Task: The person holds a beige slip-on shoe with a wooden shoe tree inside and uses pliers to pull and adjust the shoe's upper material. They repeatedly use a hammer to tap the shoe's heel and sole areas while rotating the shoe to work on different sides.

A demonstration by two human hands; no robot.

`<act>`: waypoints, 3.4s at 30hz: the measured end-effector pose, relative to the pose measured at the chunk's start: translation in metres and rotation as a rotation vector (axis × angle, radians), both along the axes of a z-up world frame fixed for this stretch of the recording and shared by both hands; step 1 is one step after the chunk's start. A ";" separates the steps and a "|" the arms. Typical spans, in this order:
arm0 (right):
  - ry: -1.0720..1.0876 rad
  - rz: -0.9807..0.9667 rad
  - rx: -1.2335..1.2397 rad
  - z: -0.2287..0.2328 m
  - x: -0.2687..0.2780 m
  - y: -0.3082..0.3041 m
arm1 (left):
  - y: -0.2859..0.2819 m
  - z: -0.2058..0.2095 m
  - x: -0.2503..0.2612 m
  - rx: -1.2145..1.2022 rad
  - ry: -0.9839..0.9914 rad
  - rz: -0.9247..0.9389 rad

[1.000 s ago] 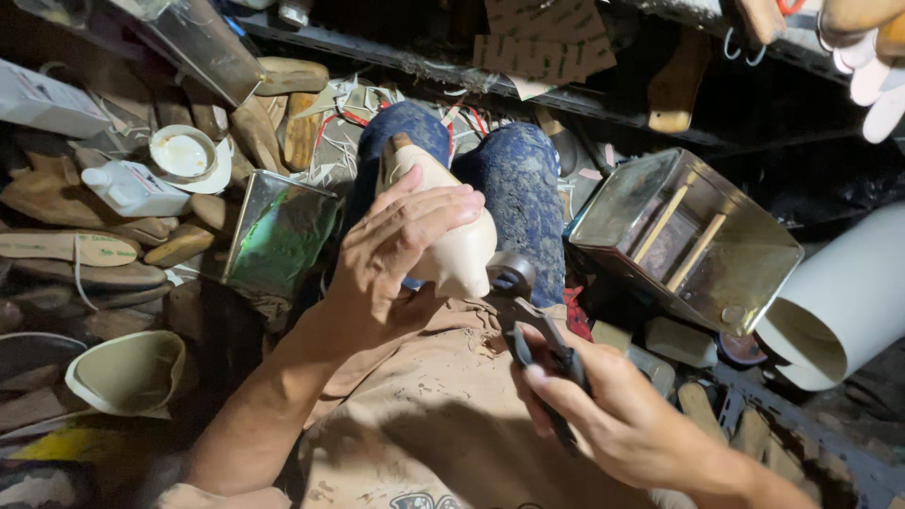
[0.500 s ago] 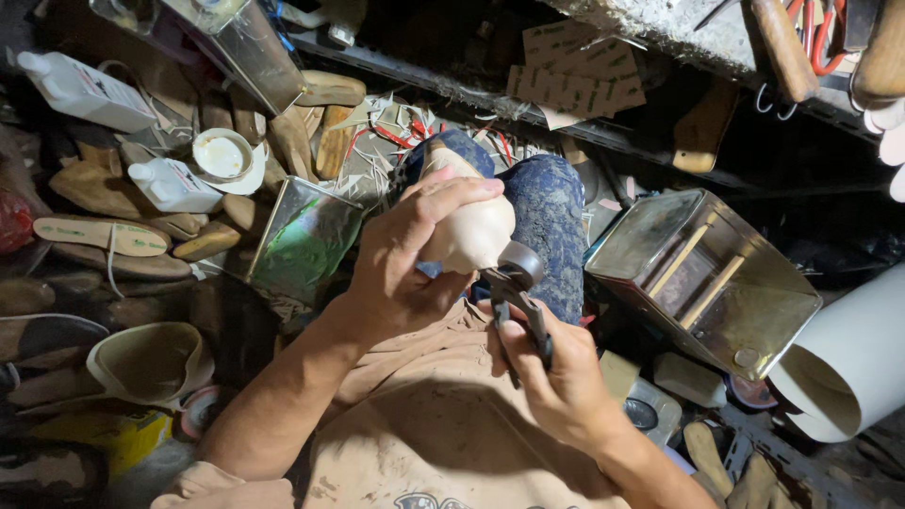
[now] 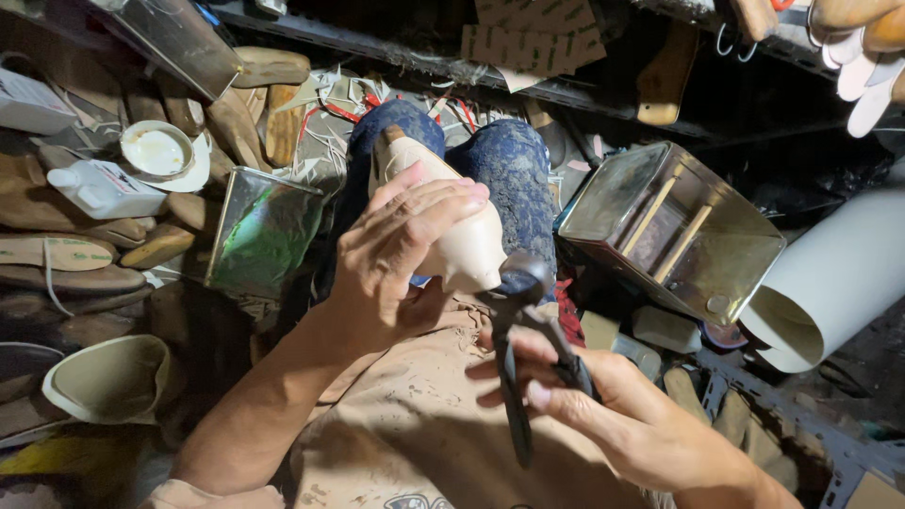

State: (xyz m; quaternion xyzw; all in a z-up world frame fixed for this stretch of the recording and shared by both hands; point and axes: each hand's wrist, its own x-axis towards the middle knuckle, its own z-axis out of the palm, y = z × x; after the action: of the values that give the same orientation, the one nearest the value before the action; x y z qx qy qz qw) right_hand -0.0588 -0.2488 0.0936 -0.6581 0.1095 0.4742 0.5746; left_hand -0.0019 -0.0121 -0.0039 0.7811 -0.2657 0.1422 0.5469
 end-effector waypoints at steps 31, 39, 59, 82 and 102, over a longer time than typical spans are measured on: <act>-0.383 0.226 -0.069 0.006 -0.007 -0.002 | -0.014 -0.008 -0.001 0.051 -0.145 0.032; -0.663 0.206 -0.112 -0.009 -0.001 0.019 | -0.006 0.005 0.013 0.013 -0.034 0.012; -1.081 0.049 -0.315 -0.053 0.031 0.053 | 0.002 0.010 0.039 -0.061 0.056 0.078; -0.976 0.264 -0.247 -0.074 0.006 0.035 | -0.007 0.059 -0.012 -0.251 0.575 0.249; -0.935 0.530 -0.085 -0.070 0.034 -0.011 | -0.002 0.034 -0.004 -0.018 0.301 0.126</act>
State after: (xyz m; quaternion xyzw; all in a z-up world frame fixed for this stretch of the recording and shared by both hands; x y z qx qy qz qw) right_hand -0.0249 -0.2598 0.0238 -0.8268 -0.3087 0.2544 0.3954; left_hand -0.0059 -0.0141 0.0301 0.8039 -0.1300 0.0599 0.5773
